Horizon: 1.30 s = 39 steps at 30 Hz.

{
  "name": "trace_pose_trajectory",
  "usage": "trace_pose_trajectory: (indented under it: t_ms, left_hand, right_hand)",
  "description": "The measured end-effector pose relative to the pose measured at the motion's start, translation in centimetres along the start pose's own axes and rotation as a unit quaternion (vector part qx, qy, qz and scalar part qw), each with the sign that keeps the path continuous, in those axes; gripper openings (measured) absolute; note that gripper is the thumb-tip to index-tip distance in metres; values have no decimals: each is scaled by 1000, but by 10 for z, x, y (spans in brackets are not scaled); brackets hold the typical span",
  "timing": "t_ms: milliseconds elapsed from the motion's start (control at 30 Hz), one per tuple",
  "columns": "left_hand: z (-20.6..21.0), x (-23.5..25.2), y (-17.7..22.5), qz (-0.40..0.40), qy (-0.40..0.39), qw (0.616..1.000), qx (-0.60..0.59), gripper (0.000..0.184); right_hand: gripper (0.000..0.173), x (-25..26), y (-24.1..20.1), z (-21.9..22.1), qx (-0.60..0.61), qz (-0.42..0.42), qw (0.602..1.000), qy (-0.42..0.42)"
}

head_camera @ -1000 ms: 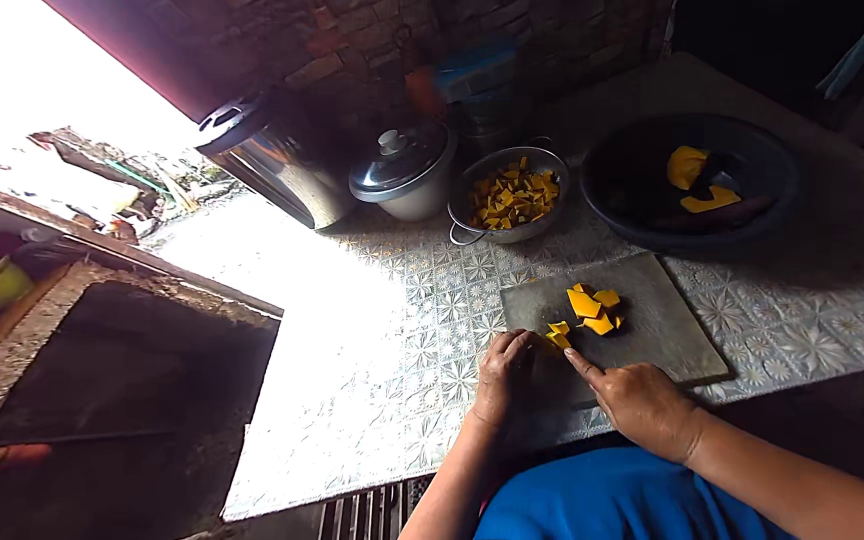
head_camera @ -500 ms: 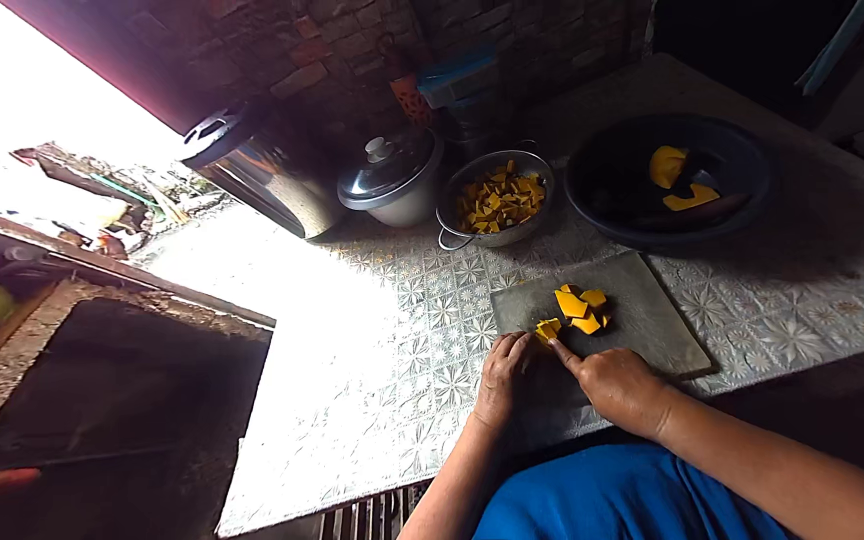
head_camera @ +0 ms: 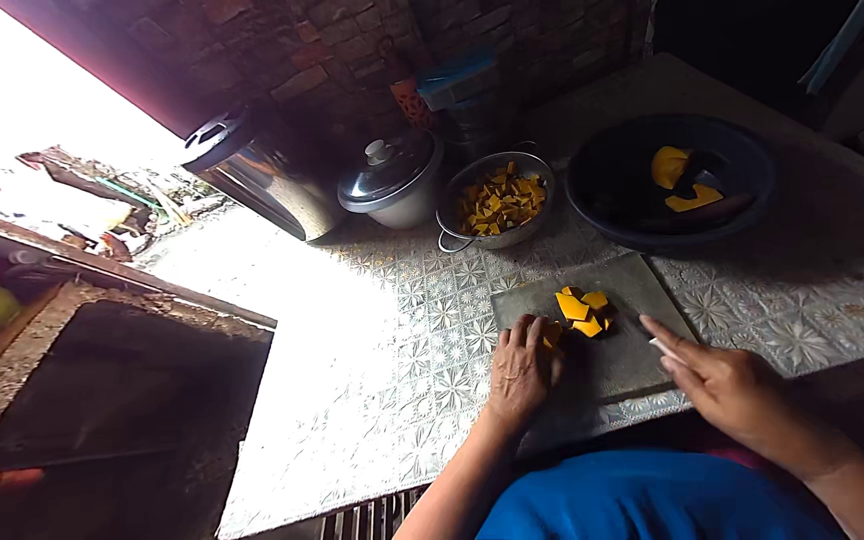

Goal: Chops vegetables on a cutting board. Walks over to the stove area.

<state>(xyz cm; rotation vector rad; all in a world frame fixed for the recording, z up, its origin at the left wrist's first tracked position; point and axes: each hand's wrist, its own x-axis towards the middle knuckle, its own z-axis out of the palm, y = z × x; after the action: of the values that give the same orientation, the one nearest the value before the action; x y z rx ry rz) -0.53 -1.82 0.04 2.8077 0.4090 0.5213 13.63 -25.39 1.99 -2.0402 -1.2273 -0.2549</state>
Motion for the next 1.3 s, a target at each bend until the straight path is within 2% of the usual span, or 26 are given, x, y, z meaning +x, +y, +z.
trace_pose_trajectory:
  t_ms: [100,267,367,533,667,900,1300]
  left_hand:
    - [-2,17,6,-23,-72,996,53,51]
    - [2,29,-11,11,-31,998,59,37]
    - [4,29,-20,2,-5,997,83,35]
    - [11,23,-24,0,71,992,102,33]
    - [13,23,-23,34,104,987,114,30]
    - [11,20,-25,88,107,985,107,27]
    - [2,29,-23,87,97,991,23,23]
  right_hand:
    - [50,-4,26,-2,-21,30,999,33]
    - [49,-13,62,9,-41,52,996,61]
    - [48,-17,73,22,-62,52,994,80]
    - [47,-16,72,30,-101,46,989,96]
    - [48,-16,73,31,-106,50,988,101]
    - [48,-15,74,33,-128,53,985,101]
    - [48,-15,73,34,-131,56,985,102]
